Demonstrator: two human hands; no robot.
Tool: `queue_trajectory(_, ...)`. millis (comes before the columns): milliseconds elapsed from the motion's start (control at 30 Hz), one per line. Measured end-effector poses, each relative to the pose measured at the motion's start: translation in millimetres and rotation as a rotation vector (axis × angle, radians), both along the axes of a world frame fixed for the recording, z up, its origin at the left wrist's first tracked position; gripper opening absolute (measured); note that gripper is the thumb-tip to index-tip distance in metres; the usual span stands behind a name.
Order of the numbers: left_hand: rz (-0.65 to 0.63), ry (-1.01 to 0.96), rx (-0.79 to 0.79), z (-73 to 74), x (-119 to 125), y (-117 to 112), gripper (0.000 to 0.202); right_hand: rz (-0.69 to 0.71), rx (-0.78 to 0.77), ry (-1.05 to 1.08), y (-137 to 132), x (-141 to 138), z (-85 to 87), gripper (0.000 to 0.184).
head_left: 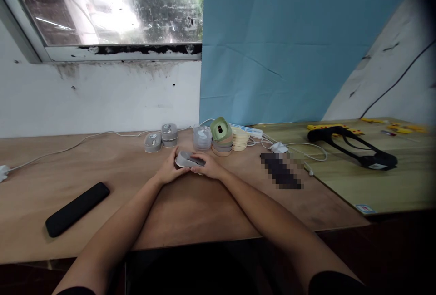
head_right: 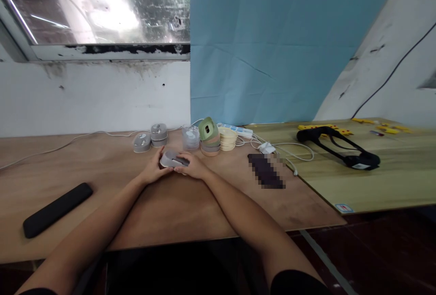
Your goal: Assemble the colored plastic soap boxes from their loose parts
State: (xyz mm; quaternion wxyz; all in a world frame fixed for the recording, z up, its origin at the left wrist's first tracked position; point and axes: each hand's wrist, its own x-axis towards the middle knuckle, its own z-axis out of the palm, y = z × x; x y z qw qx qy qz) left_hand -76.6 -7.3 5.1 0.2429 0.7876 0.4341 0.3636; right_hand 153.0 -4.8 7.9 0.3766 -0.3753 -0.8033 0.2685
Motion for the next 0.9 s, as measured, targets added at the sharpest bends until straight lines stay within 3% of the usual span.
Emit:
queue_trajectory(167,-0.001,-0.214,-0.009,-0.8,3,-1,0.098,0.032,-0.090,0.214,2,-6,-2.9,0.054)
queue_trajectory(300,0.002,-0.197,0.001,-0.3,1,-1,0.094,-0.009,-0.254,0.392,8,-3,-4.8,0.056)
queue_trajectory(400,0.018,-0.160,0.018,0.9,-1,-1,0.089,-0.107,-0.293,0.402,14,0,-5.2,0.059)
queue_trajectory(633,-0.011,-0.061,0.161,7.0,-1,-5,0.081,-0.392,0.040,0.175,8,4,6.2,0.058)
queue_trajectory(800,0.041,-0.060,0.240,6.9,-3,-2,0.074,-0.401,0.138,0.037,0,7,16.4,0.048)
queue_trajectory(900,0.079,-0.021,0.222,5.6,-3,0,0.050,-0.406,0.173,-0.017,-1,9,19.0,0.055)
